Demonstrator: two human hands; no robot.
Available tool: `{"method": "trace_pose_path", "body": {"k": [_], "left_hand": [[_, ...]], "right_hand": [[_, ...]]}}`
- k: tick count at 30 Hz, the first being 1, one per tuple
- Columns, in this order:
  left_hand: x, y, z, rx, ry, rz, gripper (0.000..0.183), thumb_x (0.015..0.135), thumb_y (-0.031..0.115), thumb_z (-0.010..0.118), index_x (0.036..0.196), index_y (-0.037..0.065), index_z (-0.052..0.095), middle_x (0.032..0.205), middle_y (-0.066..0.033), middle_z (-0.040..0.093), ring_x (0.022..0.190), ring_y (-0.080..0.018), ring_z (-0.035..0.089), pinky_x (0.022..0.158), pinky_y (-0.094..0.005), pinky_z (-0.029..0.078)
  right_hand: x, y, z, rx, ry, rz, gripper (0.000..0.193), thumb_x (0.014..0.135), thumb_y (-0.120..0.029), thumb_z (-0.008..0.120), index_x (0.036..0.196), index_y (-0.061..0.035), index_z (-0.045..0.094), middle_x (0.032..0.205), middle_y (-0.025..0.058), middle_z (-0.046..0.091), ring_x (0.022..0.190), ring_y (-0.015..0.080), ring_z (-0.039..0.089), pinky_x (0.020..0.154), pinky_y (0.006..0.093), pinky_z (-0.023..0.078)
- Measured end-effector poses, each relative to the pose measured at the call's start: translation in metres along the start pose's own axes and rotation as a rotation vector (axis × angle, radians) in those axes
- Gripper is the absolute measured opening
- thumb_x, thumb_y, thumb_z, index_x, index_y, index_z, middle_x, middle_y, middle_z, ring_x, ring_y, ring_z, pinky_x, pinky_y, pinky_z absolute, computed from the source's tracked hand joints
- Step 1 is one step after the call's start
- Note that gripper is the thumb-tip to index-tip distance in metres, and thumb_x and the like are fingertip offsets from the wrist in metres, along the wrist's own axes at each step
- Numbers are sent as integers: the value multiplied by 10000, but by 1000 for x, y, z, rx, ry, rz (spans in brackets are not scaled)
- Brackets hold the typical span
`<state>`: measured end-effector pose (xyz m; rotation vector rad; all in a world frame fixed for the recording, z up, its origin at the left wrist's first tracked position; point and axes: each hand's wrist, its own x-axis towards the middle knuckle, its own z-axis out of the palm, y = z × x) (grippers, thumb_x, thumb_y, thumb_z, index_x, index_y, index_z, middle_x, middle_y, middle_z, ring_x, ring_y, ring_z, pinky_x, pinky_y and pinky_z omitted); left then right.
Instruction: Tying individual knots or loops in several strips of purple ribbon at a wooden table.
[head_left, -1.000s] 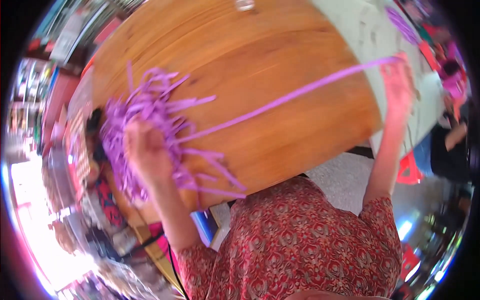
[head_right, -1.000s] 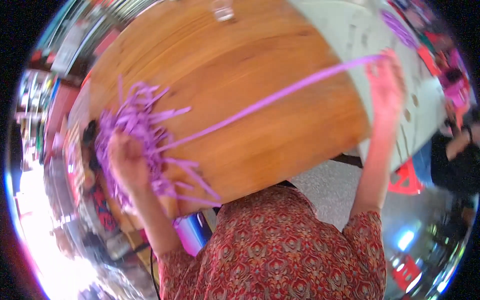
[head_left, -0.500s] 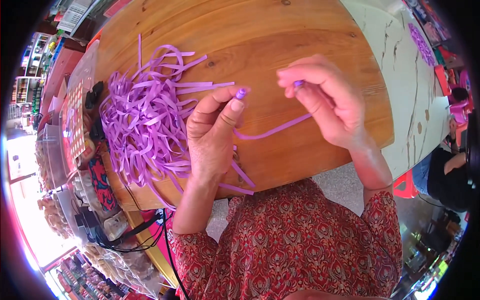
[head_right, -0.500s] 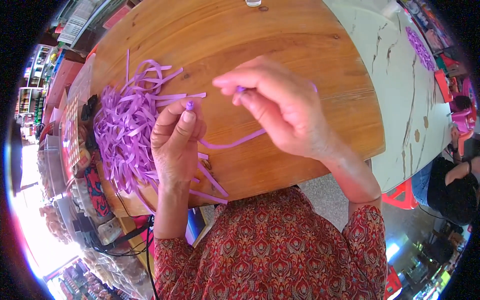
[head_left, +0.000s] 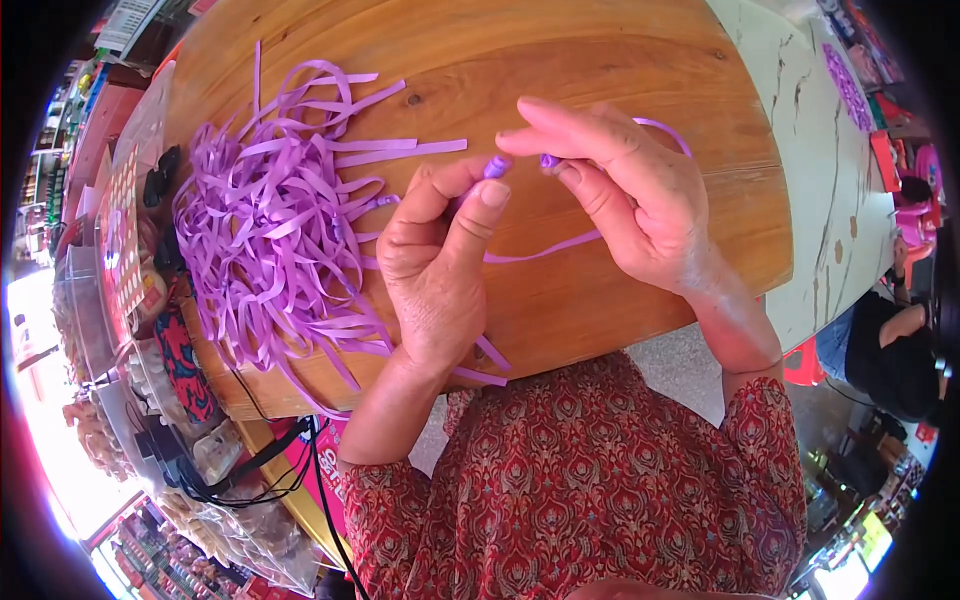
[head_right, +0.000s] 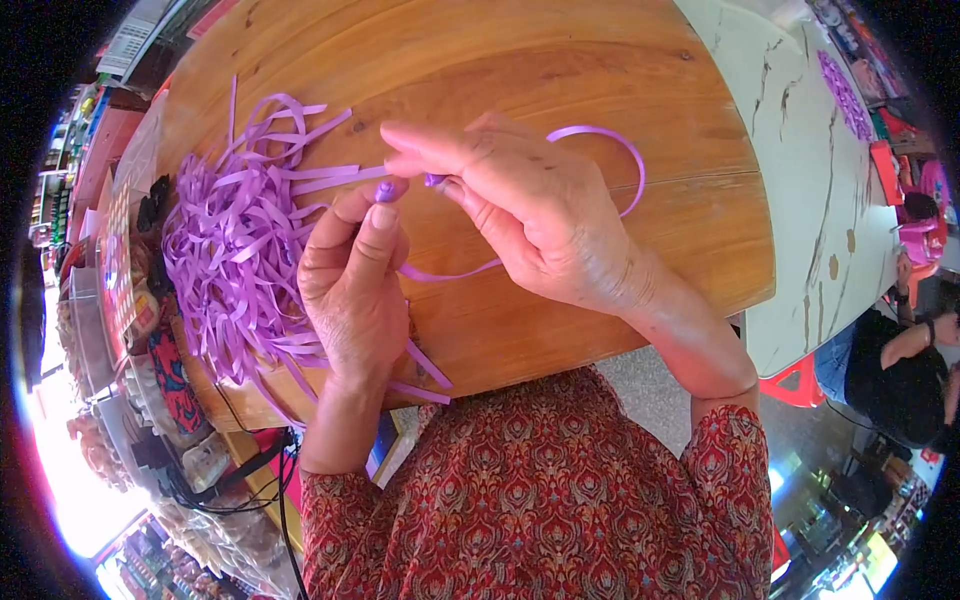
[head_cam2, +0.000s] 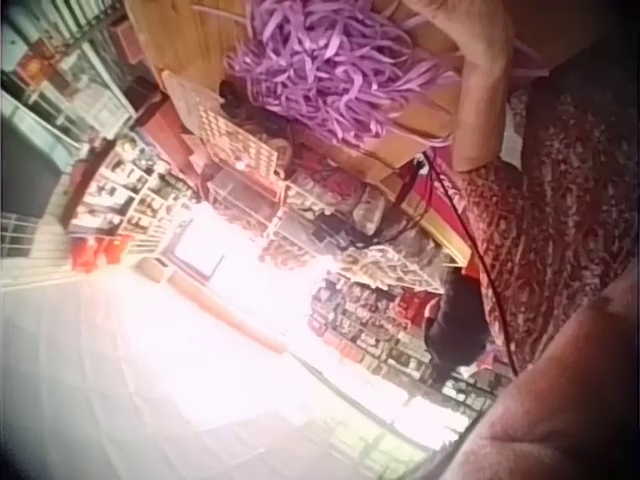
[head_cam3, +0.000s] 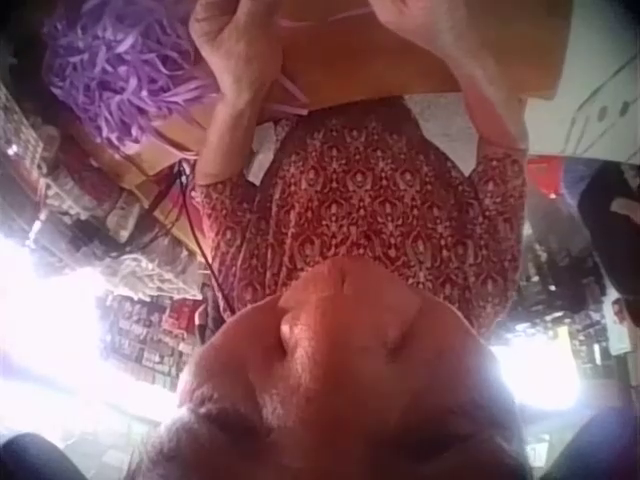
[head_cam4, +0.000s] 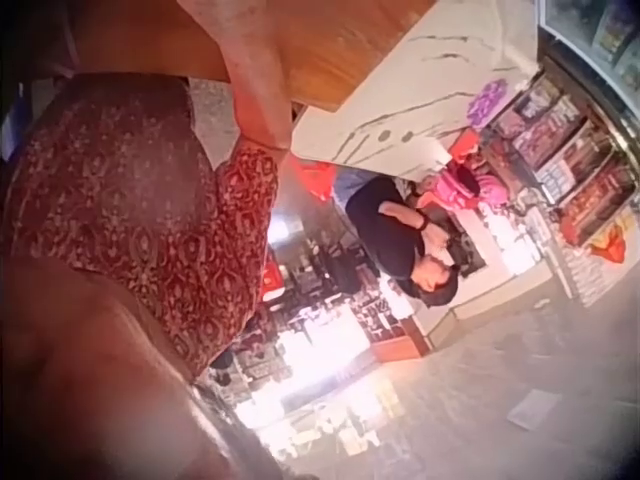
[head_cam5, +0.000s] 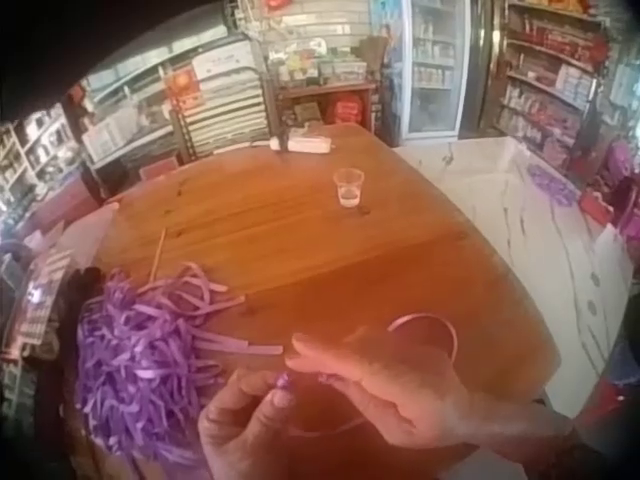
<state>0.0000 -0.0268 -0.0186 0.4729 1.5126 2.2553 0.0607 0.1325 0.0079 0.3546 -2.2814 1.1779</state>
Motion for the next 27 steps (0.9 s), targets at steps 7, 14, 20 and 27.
{"method": "trace_pose_path", "body": {"k": [7,14,20,27], "left_hand": [[1,-12,8,176,26,148,156,779,-15,670,933,-9,649,760,22,484,677,-50,402,613,-179,341],[1,-12,7,156,-31,141,142,798,-10,655,939,-13,637,748,26,485,667,-35,413,597,-165,339],[0,-8,9,-97,22,-89,118,842,12,612,956,10,641,842,5,596,754,-35,491,684,-162,398],[-3,-10,6,-110,-2,-110,158,866,58,588,1010,10,634,821,0,621,625,-32,445,558,-178,342]], "right_hand": [[-4,-3,10,-97,10,-44,518,808,57,556,1297,18,387,1085,100,635,915,213,629,758,279,495],[-5,-3,10,-91,47,-39,596,772,62,604,1315,9,364,1085,110,634,867,196,650,746,257,495],[-12,2,12,-161,86,-5,504,723,28,686,1195,2,511,1013,103,645,828,166,650,676,255,508],[-16,5,14,-194,160,-56,270,711,7,704,973,-5,638,852,82,620,713,175,612,590,263,495]]}}
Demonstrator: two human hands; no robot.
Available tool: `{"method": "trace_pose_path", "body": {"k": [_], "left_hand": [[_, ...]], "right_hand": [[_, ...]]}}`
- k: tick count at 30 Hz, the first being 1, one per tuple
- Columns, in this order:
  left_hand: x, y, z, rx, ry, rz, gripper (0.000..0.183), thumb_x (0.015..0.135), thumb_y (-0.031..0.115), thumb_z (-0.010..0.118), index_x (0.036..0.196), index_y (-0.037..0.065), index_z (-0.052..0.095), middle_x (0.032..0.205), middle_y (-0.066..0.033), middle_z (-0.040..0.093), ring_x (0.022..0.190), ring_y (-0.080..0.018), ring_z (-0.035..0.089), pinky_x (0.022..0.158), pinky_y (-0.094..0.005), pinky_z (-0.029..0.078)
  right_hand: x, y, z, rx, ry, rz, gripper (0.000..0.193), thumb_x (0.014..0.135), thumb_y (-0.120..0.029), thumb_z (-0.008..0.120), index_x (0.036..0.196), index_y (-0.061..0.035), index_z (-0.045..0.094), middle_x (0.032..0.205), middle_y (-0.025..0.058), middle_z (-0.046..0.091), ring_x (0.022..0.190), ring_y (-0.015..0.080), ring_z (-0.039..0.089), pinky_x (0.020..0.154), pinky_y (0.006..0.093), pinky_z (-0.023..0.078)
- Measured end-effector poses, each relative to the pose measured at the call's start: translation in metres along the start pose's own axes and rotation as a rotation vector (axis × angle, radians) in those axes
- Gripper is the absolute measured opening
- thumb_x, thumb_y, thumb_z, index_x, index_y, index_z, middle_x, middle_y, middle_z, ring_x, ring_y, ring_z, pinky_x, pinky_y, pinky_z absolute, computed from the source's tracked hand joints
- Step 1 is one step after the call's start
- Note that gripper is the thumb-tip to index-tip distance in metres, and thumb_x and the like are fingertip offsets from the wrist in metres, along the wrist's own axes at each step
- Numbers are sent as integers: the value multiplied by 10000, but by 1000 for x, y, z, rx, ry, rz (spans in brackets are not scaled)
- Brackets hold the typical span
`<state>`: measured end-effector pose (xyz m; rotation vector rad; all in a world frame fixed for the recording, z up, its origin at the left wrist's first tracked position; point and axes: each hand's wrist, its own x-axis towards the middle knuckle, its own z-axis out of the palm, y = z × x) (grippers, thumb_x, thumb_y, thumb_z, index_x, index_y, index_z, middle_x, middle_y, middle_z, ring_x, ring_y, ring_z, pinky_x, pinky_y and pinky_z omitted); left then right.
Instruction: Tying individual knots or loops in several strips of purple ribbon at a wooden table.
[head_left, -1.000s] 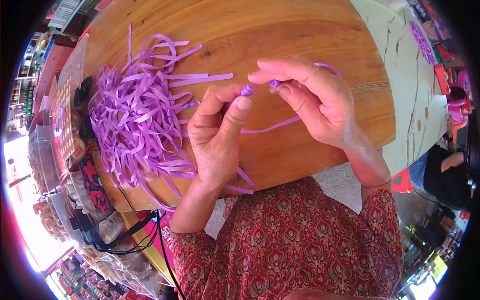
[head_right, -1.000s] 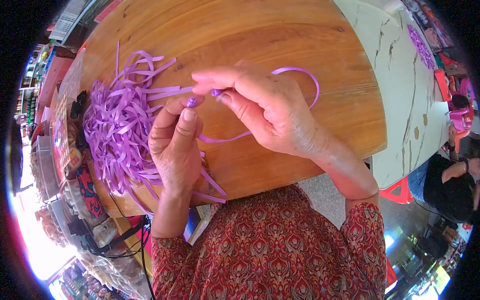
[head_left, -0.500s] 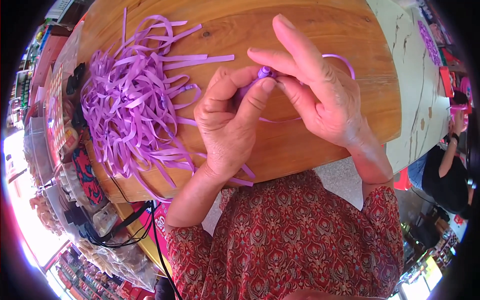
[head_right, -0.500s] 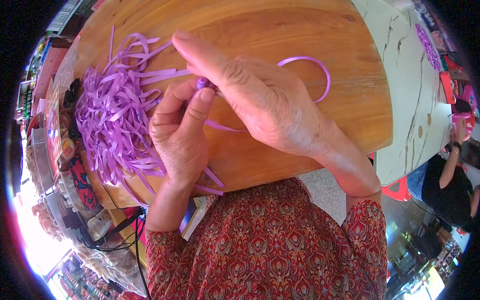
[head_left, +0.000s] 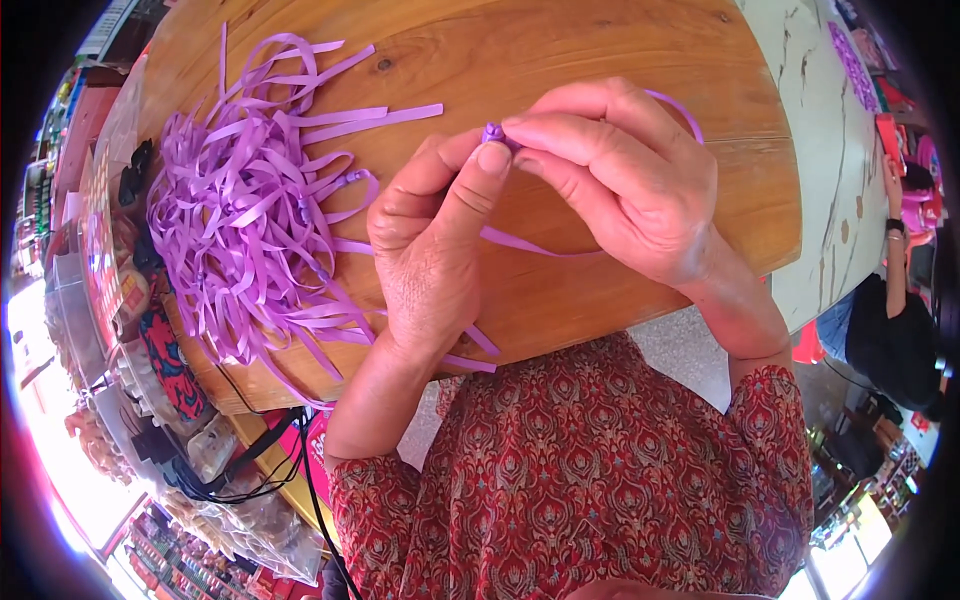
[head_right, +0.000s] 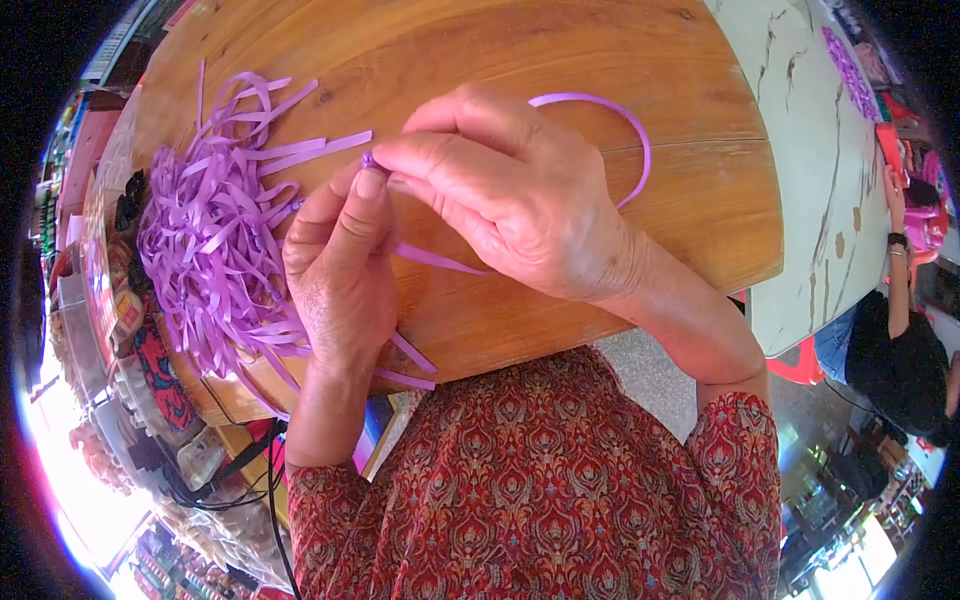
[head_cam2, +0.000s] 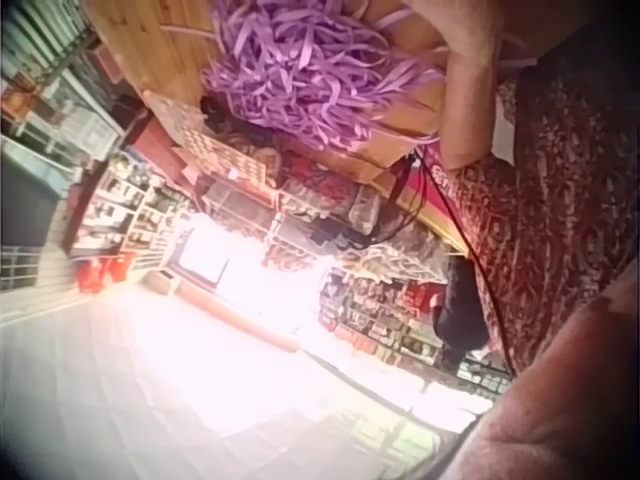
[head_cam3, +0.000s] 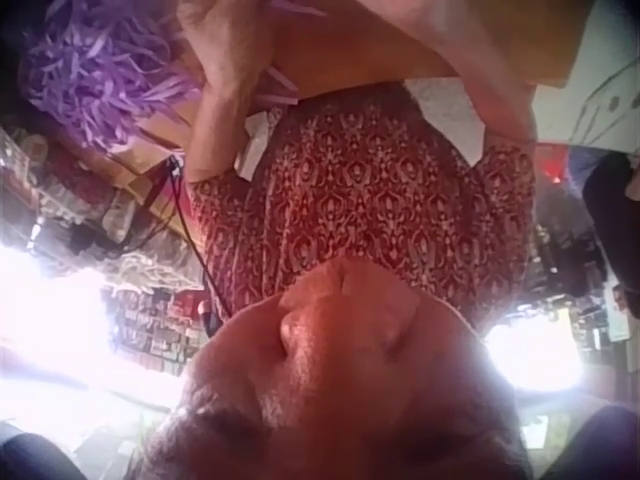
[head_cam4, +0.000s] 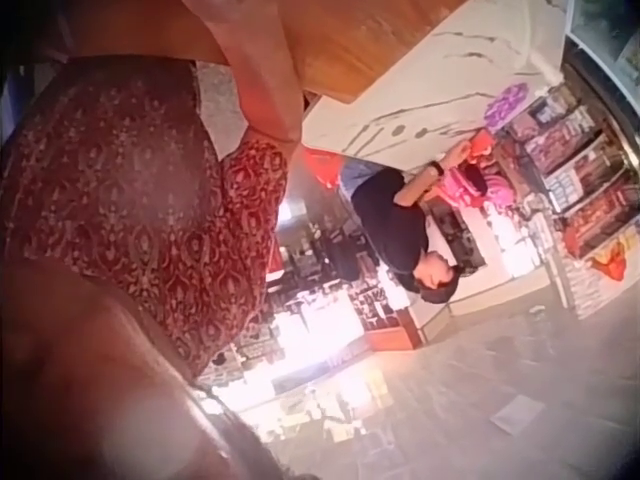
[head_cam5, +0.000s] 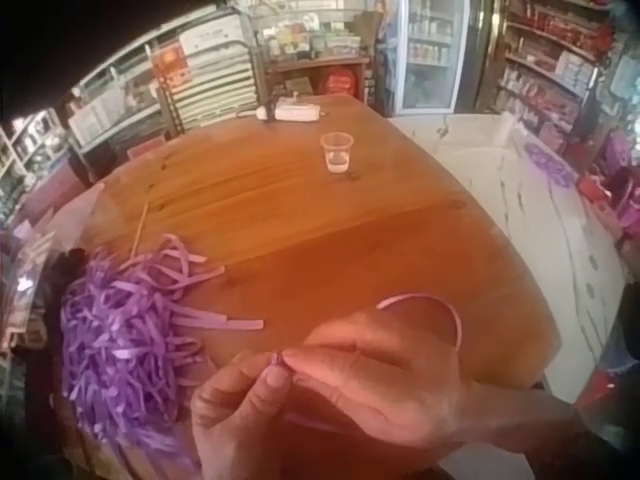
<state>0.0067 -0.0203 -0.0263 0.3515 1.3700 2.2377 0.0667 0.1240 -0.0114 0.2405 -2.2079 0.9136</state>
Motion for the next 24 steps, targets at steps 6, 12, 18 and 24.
{"method": "trace_pose_path", "body": {"k": [6,12,18,24], "left_hand": [[0,-4,-5,320,-70,118,185,886,88,574,1043,5,625,817,41,581,686,-21,441,606,-169,346],[3,-3,-5,562,-155,320,91,865,22,565,937,-24,597,693,-28,462,629,-111,406,572,-226,342],[3,-4,-7,700,-132,469,112,797,-27,622,906,-15,602,644,-48,432,558,-140,382,491,-261,320],[5,-2,-6,766,-145,548,117,792,-22,630,906,-10,608,625,-42,426,543,-144,381,473,-263,316]], "right_hand": [[2,3,-2,3,-12,57,193,736,30,668,922,-14,644,833,90,613,688,189,599,585,260,485],[5,1,-10,214,-108,155,174,764,57,630,928,-2,636,840,84,602,751,161,588,644,242,469],[5,1,-9,426,-148,279,168,789,74,601,944,15,632,868,75,580,808,135,562,698,223,443],[3,1,-10,443,-154,315,162,786,75,602,933,14,632,864,74,578,797,134,554,692,220,436]]}}
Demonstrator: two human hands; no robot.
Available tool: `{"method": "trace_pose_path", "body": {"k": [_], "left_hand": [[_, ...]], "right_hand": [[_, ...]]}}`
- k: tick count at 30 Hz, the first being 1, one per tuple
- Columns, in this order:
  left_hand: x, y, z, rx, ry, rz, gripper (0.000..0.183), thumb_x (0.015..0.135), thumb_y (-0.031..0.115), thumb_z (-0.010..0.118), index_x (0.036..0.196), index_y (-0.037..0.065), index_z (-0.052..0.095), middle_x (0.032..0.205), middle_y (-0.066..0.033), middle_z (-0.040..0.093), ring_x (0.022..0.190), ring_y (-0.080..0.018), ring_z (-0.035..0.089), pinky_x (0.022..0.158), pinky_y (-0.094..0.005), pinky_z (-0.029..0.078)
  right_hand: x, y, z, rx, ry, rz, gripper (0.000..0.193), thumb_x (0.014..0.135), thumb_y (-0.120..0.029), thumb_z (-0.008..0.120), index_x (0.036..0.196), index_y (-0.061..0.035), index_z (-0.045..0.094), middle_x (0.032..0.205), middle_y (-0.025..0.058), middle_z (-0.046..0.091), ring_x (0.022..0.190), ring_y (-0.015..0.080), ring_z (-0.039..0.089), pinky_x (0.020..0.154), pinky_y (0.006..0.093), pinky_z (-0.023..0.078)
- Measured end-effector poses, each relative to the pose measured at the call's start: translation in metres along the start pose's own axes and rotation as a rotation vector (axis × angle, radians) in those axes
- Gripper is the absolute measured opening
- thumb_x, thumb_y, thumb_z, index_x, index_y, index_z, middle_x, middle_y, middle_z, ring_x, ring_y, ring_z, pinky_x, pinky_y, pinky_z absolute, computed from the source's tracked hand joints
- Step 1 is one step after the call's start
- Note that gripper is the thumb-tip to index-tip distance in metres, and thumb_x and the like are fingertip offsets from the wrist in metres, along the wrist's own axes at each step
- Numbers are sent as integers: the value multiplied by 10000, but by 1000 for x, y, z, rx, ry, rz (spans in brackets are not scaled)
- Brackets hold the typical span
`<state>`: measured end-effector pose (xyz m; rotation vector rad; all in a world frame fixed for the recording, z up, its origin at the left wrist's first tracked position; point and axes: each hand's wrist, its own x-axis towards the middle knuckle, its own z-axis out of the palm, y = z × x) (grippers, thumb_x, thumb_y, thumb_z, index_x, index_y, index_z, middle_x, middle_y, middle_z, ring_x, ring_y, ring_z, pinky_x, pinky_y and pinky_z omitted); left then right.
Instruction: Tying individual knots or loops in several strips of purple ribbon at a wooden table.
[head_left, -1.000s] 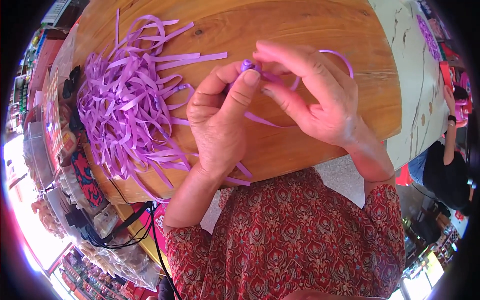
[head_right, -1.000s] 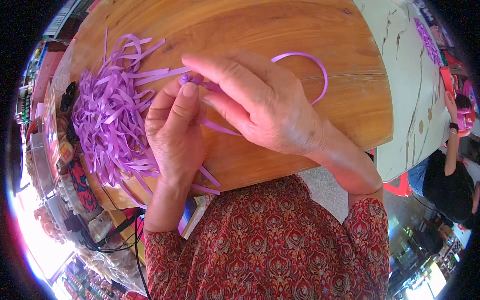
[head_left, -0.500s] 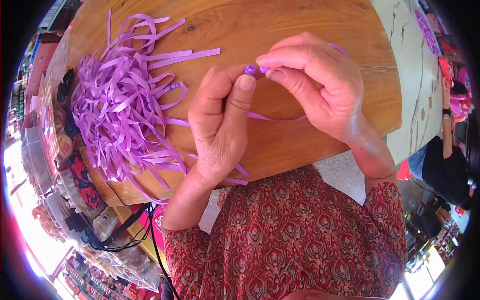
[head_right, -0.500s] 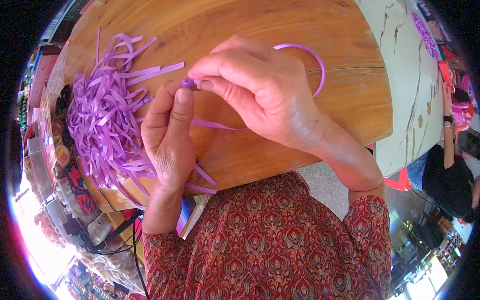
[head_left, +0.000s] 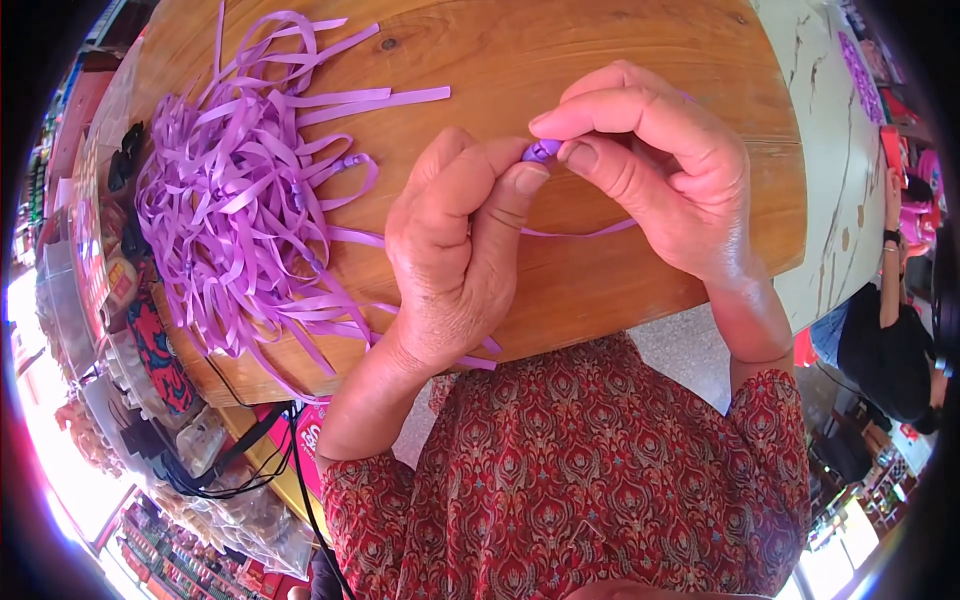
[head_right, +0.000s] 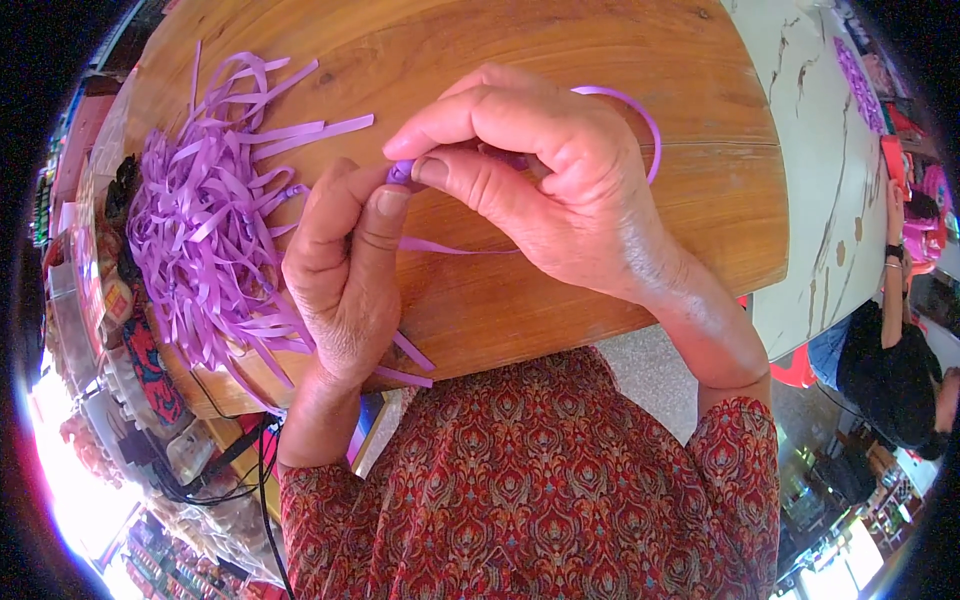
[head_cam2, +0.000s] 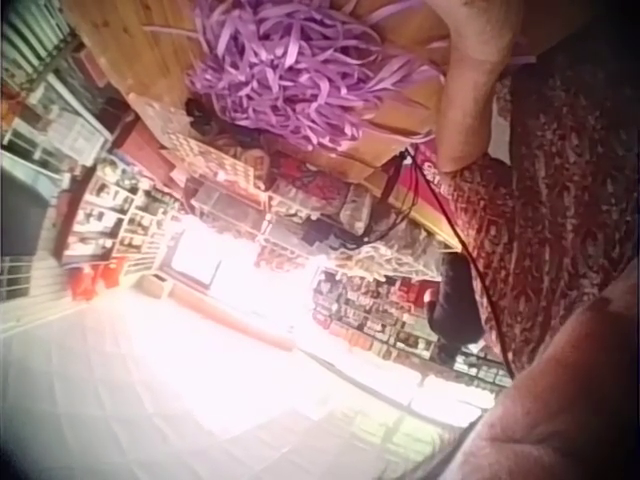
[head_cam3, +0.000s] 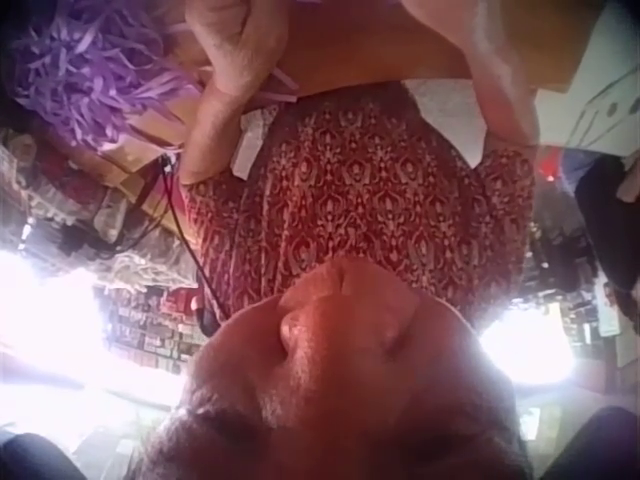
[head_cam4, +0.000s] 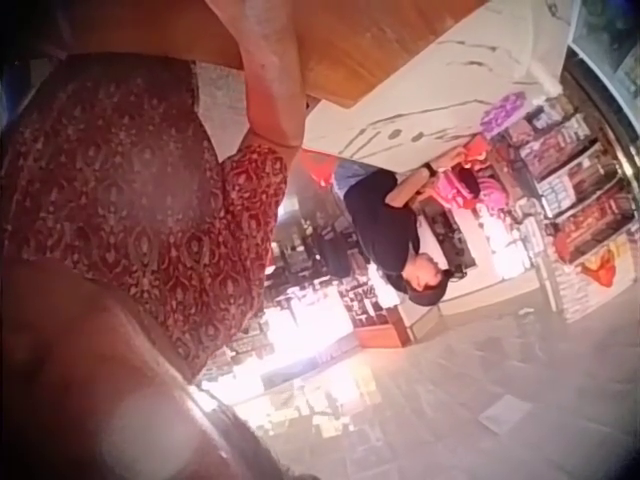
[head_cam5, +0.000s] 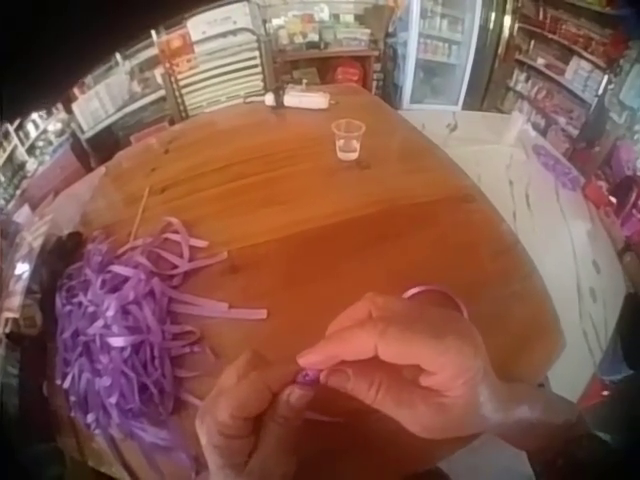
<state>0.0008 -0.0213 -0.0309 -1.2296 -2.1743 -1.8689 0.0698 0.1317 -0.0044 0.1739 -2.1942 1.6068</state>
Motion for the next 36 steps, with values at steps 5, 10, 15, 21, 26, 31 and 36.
{"method": "trace_pose_path", "body": {"k": [5,10,15,21,26,31,36], "left_hand": [[1,2,-3,37,-23,79,109,779,-20,641,885,-10,616,618,-62,446,524,-155,399,458,-276,331],[3,3,-7,64,-83,57,96,759,-8,657,847,-6,618,613,-79,451,519,-184,425,462,-287,350],[6,4,-10,52,-144,27,94,743,3,669,819,0,613,597,-81,436,523,-204,437,467,-302,358],[5,0,-9,15,-178,32,95,736,-2,671,799,13,601,601,-76,437,528,-200,440,468,-303,357],[3,-5,-4,-162,-120,101,95,762,-3,654,830,7,588,628,-65,482,534,-183,429,480,-287,365],[3,-9,-5,-209,-198,-10,60,818,-6,604,876,2,587,667,-58,534,563,-154,440,516,-267,376],[2,-8,-3,-404,-154,-67,35,860,3,559,878,0,589,703,-47,570,586,-126,442,533,-252,378]], "right_hand": [[1,-5,-3,-155,-36,-83,175,756,75,622,911,-7,638,852,70,575,759,120,544,633,209,418],[0,-6,-3,-266,-41,-120,185,729,67,646,891,-23,647,826,69,581,707,129,552,582,212,414],[-2,-6,-3,-324,-41,-124,174,705,48,673,863,-23,651,803,75,585,700,147,564,582,221,427],[-1,-1,-5,-263,-91,-133,168,699,52,676,850,-14,645,797,81,586,707,154,571,593,239,433],[0,0,-3,-90,-95,-63,135,726,50,659,847,-6,638,800,83,588,706,146,561,599,235,419],[2,8,-6,-85,-104,-90,157,747,39,643,900,3,642,805,80,590,713,148,570,607,241,432],[1,5,-9,-32,-123,-65,286,758,24,637,1043,4,633,818,79,598,711,149,582,623,237,453]]}}
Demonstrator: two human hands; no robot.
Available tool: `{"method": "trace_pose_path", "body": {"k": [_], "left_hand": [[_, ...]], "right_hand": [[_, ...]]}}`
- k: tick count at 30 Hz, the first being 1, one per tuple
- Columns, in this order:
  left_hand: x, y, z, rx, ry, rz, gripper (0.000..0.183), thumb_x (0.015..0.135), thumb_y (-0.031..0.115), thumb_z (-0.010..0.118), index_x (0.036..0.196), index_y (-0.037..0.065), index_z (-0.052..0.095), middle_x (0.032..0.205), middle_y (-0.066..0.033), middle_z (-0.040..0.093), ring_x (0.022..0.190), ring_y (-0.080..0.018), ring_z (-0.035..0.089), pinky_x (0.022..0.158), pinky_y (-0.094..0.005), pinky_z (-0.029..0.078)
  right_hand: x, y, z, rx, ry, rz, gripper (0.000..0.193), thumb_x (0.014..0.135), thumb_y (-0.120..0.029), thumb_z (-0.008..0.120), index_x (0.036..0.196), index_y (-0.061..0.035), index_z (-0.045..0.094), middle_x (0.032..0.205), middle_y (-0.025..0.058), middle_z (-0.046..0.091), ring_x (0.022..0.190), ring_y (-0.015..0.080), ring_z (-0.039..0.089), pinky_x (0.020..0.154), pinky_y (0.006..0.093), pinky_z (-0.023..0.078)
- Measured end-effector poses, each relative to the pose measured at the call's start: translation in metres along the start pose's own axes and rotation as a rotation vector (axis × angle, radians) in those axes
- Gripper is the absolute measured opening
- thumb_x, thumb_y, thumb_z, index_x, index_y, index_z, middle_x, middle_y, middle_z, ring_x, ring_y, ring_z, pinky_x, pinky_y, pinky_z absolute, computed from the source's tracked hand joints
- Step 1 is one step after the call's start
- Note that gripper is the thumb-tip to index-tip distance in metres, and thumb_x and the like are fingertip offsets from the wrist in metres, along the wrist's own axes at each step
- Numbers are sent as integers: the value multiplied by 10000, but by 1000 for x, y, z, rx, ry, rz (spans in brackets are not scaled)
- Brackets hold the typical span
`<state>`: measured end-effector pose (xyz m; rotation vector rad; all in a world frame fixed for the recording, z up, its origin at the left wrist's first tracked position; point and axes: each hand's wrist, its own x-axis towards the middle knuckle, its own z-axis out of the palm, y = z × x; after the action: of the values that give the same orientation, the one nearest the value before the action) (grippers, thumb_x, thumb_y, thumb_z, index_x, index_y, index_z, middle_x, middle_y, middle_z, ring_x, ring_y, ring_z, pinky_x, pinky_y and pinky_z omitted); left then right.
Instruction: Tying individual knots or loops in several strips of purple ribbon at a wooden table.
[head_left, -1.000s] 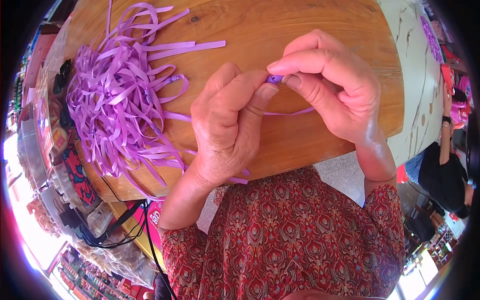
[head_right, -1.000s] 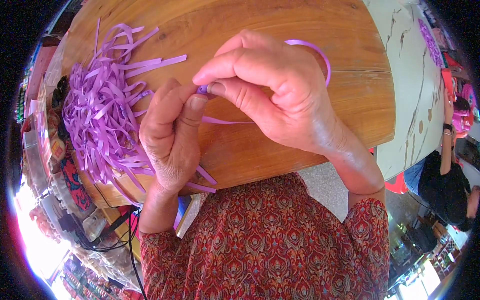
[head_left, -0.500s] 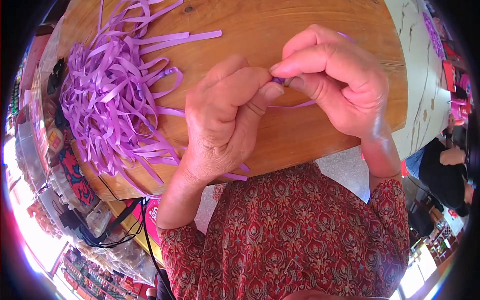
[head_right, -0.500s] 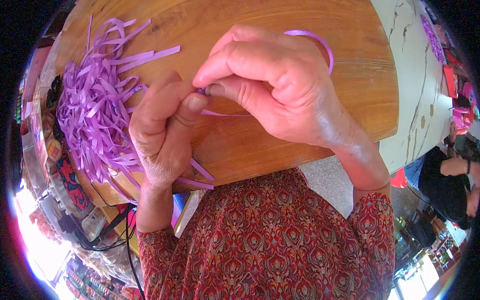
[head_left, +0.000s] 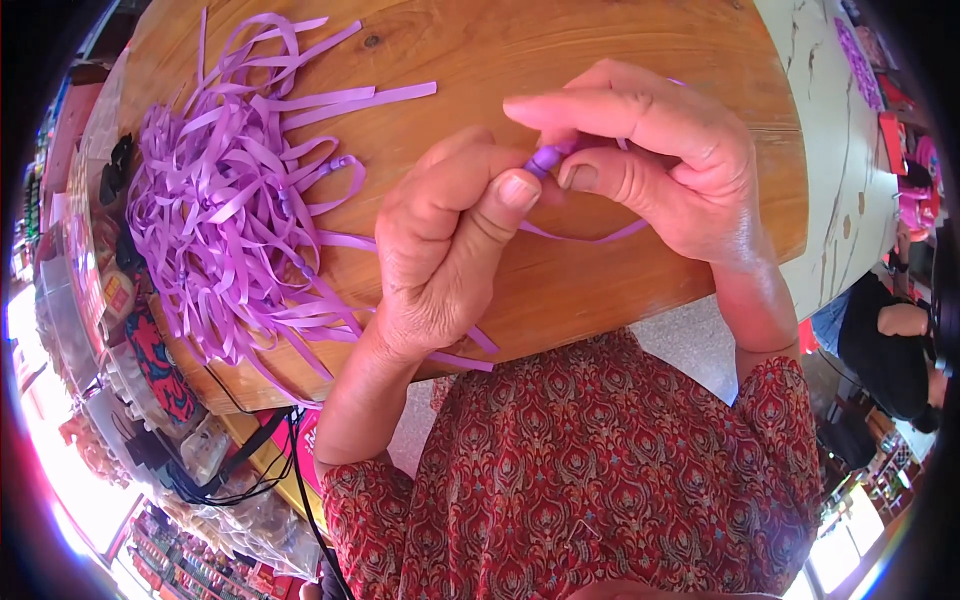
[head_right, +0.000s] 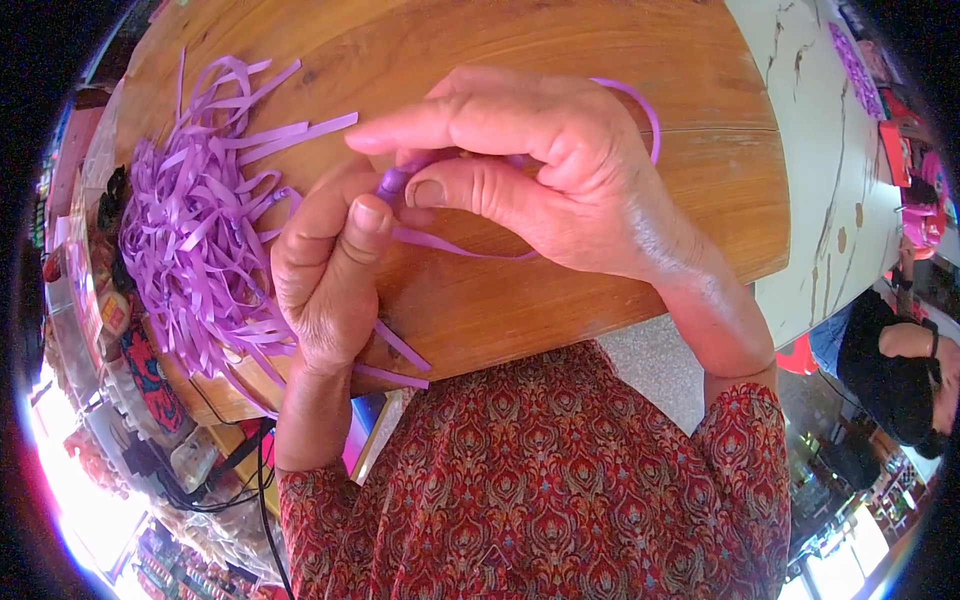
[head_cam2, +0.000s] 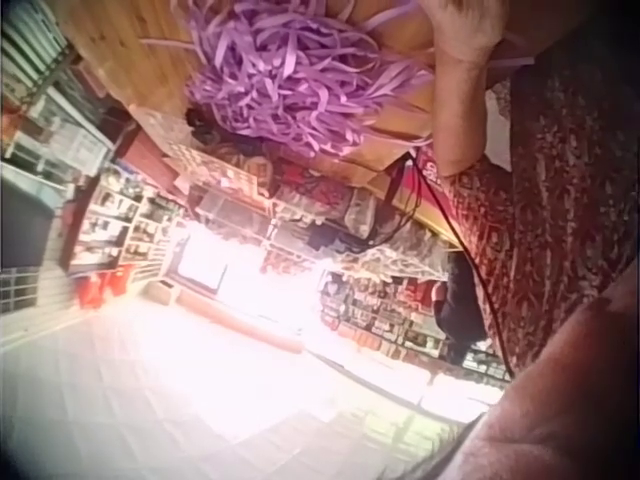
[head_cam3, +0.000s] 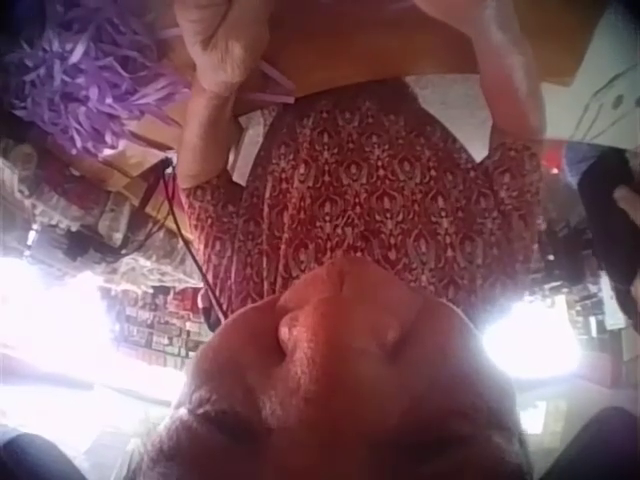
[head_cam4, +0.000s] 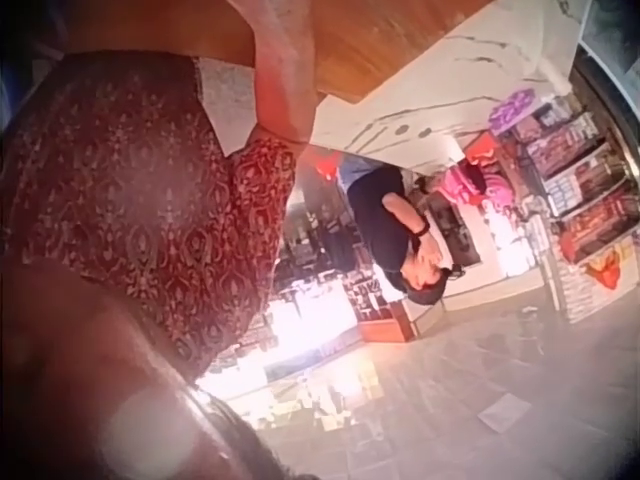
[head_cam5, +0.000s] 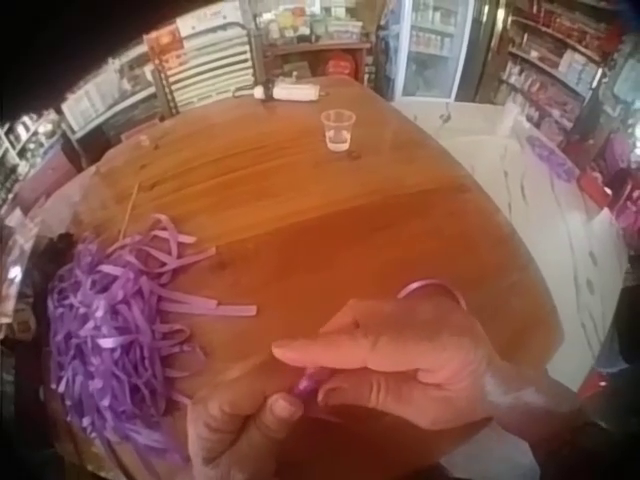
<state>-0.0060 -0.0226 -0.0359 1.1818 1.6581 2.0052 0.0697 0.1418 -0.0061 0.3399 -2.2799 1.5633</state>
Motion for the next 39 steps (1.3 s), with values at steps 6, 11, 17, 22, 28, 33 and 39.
{"method": "trace_pose_path", "body": {"k": [6,11,17,22,28,33,39], "left_hand": [[-1,7,-3,75,-74,-50,52,879,27,542,888,6,589,736,-65,597,647,-139,510,589,-260,426],[-2,6,-1,-93,-46,-54,99,902,74,525,937,14,595,811,-84,626,771,-165,581,702,-280,470],[-8,6,-3,-306,-67,-223,196,943,141,469,1001,1,593,871,-82,624,844,-150,570,781,-288,456],[-10,9,-2,-477,-25,-335,215,948,155,465,994,-13,591,867,-66,618,855,-136,563,808,-284,448],[-9,6,-1,-458,-25,-337,180,945,128,469,956,3,598,851,-49,614,856,-120,551,803,-265,440],[-5,5,0,-239,-64,-202,113,918,74,505,907,10,597,808,-41,605,774,-120,542,724,-256,443],[-2,1,-2,106,-92,47,65,833,35,603,875,-4,570,703,-78,544,609,-176,488,551,-284,406]], "right_hand": [[1,-7,-5,-59,0,-2,333,741,10,653,1073,9,622,842,80,601,714,154,591,617,235,480],[1,-4,-6,-273,-13,-186,372,686,-4,679,1055,10,632,824,93,601,695,174,598,573,247,479],[-1,-4,0,-283,43,-163,362,680,-26,679,1037,15,637,803,96,605,666,185,605,550,250,474],[1,-3,-2,-292,41,-220,315,695,-39,672,1003,22,643,788,99,603,645,178,603,533,250,465],[-1,-2,-2,-365,40,-235,246,708,-66,673,939,15,648,774,96,595,627,175,597,514,243,448],[1,-5,-3,-419,22,-253,215,708,-82,680,895,17,641,753,98,584,599,183,572,493,255,427],[-4,-5,2,-343,11,-181,145,736,-71,674,834,14,610,713,100,562,547,178,512,465,268,381]]}}
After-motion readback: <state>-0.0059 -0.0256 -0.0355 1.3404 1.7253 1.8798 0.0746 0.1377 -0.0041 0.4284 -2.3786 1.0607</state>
